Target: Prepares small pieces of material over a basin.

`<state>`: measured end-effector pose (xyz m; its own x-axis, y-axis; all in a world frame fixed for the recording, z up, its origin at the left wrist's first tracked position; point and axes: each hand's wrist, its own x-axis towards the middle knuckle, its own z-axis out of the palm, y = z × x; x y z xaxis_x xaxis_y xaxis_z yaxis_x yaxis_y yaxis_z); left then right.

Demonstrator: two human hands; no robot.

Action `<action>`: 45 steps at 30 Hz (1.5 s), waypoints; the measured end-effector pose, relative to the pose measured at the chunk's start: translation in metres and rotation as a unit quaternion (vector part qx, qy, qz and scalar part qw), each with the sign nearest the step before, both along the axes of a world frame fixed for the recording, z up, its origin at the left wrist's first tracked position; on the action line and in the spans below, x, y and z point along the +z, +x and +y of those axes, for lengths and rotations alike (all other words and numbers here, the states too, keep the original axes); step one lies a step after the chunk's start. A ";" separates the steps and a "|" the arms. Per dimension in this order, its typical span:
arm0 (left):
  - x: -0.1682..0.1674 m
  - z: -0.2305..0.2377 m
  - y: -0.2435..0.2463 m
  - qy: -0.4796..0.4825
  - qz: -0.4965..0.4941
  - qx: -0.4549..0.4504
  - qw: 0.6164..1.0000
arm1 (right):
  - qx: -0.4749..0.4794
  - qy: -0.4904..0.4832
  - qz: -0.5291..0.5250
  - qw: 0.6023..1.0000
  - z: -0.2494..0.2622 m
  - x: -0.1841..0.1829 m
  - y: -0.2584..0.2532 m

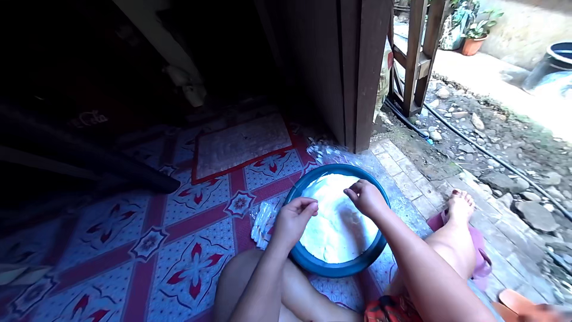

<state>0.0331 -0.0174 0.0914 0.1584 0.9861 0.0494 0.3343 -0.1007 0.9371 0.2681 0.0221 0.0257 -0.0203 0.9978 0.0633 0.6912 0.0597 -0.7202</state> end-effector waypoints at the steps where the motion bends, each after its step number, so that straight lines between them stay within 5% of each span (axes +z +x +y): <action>1: -0.003 0.001 0.007 -0.019 0.014 -0.007 1.000 | -0.006 0.015 0.040 0.999 -0.005 0.000 0.003; 6: -0.003 0.000 0.028 -0.037 0.100 -0.045 0.993 | 0.108 0.072 0.210 0.969 -0.033 0.023 0.002; 12: -0.035 -0.001 0.033 0.010 0.168 -0.053 0.984 | 0.188 0.117 0.128 0.967 -0.041 0.023 -0.016; 20: -0.072 0.007 0.015 -0.002 0.186 -0.029 0.982 | 0.222 -0.001 0.088 0.971 -0.040 0.039 -0.009; 45: -0.057 -0.005 0.019 -0.013 0.175 -0.027 0.984 | 0.212 -0.021 0.069 0.975 -0.044 0.042 -0.024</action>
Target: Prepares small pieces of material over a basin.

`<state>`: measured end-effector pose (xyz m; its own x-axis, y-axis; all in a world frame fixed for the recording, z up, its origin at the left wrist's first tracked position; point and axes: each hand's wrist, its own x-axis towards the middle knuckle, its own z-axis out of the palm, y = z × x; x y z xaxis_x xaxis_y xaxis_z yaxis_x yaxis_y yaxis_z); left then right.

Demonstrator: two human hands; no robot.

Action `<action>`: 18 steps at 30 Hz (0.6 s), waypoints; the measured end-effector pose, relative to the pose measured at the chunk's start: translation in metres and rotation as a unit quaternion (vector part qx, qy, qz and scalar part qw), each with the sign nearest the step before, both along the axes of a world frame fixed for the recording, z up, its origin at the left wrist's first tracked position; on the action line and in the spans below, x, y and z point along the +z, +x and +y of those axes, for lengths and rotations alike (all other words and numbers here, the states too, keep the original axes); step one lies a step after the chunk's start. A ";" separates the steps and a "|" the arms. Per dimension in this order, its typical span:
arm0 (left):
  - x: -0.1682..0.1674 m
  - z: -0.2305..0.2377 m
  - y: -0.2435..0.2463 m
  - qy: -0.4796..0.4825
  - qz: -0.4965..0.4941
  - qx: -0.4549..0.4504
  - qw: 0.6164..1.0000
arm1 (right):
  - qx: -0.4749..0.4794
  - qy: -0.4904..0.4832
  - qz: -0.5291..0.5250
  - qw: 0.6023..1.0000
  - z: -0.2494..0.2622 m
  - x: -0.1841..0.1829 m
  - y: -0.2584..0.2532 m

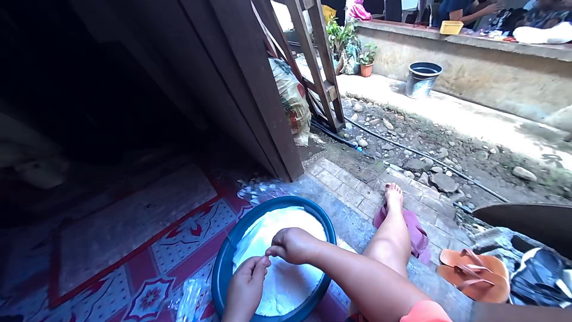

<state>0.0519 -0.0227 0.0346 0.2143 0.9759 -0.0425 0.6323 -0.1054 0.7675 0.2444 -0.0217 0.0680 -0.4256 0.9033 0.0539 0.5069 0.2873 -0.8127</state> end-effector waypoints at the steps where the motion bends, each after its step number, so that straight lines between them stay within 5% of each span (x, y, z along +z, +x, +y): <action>1: 0.001 0.000 0.000 -0.002 0.002 -0.002 1.000 | -0.003 -0.010 0.000 1.000 0.000 0.001 -0.001; 8: -0.003 0.003 -0.008 -0.056 -0.081 -0.004 0.995 | 0.019 -0.088 0.038 0.995 -0.004 0.009 0.006; 18: -0.018 0.006 -0.013 -0.056 -0.160 -0.003 0.986 | 0.012 -0.064 0.080 0.995 -0.003 0.006 0.006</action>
<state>0.0386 -0.0167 0.0171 0.2401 0.9676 -0.0785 0.3556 -0.0124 0.9346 0.2503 -0.0252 0.0745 -0.4432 0.8964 0.0084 0.3625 0.1878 -0.9129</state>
